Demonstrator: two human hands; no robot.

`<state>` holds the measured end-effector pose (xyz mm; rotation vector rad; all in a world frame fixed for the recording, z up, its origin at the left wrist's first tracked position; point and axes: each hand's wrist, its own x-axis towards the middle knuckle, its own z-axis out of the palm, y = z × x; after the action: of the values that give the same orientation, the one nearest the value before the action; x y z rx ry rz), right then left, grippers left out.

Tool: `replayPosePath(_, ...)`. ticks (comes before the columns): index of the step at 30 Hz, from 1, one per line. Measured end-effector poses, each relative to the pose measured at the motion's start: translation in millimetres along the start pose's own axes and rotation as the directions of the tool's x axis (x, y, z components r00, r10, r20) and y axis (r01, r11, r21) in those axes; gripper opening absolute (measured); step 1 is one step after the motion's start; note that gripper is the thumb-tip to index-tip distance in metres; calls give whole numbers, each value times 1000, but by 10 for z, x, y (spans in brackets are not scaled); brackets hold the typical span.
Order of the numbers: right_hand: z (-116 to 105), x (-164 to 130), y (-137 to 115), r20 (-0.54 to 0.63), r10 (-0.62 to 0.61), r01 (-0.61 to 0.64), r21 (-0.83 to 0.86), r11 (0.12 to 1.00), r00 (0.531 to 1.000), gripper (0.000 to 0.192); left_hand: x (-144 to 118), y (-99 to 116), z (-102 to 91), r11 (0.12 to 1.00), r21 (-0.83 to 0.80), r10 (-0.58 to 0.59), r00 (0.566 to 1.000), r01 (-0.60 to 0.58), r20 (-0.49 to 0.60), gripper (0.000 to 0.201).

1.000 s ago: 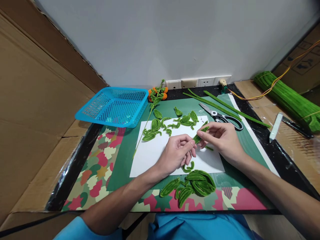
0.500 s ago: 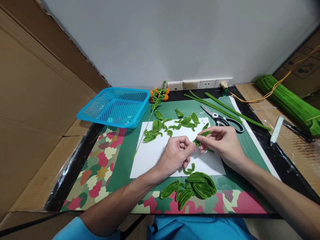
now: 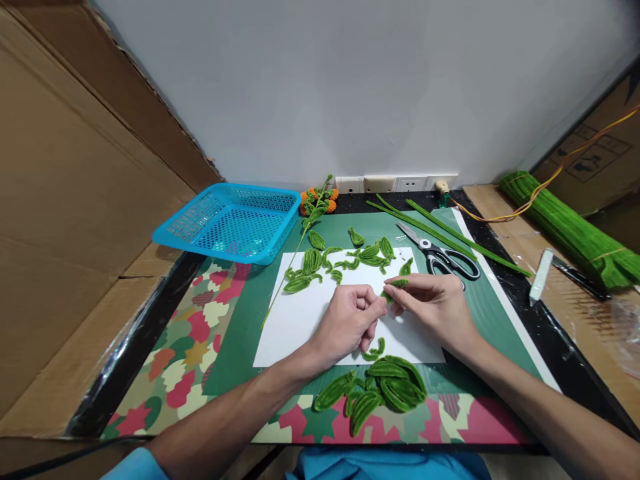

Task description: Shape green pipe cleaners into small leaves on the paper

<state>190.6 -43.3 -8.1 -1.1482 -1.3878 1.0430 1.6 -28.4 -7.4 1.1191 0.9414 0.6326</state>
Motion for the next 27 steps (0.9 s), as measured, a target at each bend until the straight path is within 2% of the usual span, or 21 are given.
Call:
replayPosePath(4,1,9,9,28,24,-24,1,1000,999,30,-22,-1,-6,1000,-15,-1,1000,1,0,41)
replayPosePath(8,37,-7,66,-21,-58,57,-70,996,998,23,-24,-15,-18,1000,-15,-11,1000,11,-9,40)
replayPosePath(11,62,-5,73,-9,-96,94,-138,986,995,22,-18,-12,-20,1000,3,-12,1000,12,-27,42)
replayPosePath(17,60,7,68,-17,-39,39,-17,999,999,23,-18,7,-15,1000,6,-16,999,17,-47,48)
replayPosePath(22,53,9,116,4,-135,134,-155,979,991,29,-11,-22,-33,999,39,-11,998,14,-63,47)
replayPosePath(27,61,40,51,32,-50,49,8,999,998,22,-7,-27,-36,999,37,22,998,-20,-67,45)
